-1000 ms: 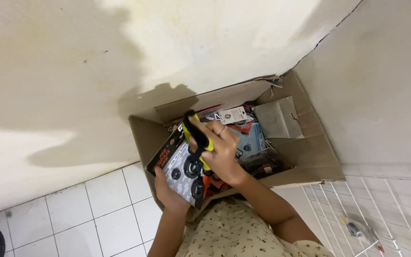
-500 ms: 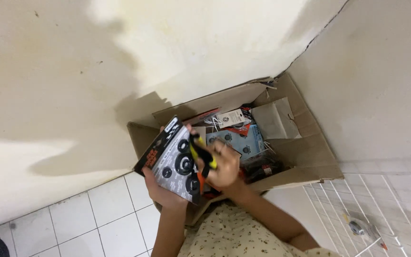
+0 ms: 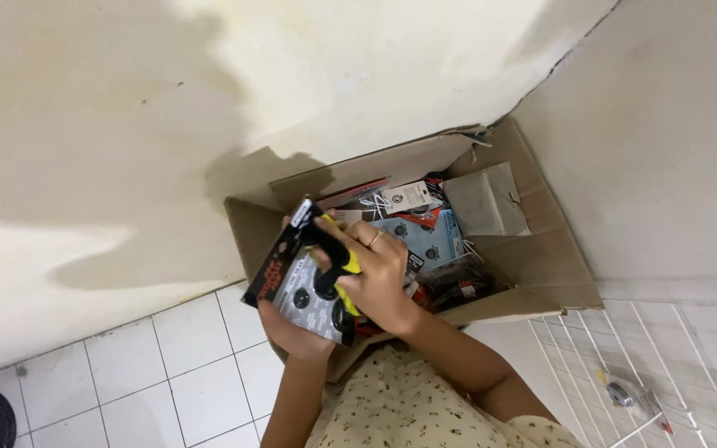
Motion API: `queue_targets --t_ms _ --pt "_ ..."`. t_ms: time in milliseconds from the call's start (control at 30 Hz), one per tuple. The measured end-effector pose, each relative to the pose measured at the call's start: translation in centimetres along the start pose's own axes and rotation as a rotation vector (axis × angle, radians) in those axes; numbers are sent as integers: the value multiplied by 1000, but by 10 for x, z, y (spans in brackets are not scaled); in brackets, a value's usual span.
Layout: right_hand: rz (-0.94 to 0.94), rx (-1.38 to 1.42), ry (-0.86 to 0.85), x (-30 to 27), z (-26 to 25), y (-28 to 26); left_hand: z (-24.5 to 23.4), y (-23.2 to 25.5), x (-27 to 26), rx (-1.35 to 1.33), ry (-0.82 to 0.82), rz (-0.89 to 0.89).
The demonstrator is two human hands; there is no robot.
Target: The person retrieves packaged items from a cardboard box and wipes them with a yellow cloth. They clean the front and back of a package containing black circular objects and a white box with cross markings, then place the items back into the box.
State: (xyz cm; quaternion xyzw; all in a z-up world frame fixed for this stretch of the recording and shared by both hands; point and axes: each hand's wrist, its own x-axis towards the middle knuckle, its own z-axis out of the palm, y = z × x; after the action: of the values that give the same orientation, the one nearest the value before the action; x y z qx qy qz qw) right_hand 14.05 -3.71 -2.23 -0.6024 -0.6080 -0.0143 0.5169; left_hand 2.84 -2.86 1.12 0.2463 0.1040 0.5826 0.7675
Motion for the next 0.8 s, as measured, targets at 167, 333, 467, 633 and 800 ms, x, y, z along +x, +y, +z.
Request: queue_targets --t_ms 167,333,467,633,800 --pt "-30 79 -152 -46 3 -5 -33 6 13 89 6 181" --pt "-178 51 -269 -31 -21 -26 -43 0 12 108 140 244" --pt "-139 198 -407 -61 -8 17 -44 0 14 129 117 233" --pt "-22 364 -392 -59 -14 49 -57 15 20 541 45 144" --pt "564 751 -427 -82 -23 102 -72 21 18 414 -40 -95"
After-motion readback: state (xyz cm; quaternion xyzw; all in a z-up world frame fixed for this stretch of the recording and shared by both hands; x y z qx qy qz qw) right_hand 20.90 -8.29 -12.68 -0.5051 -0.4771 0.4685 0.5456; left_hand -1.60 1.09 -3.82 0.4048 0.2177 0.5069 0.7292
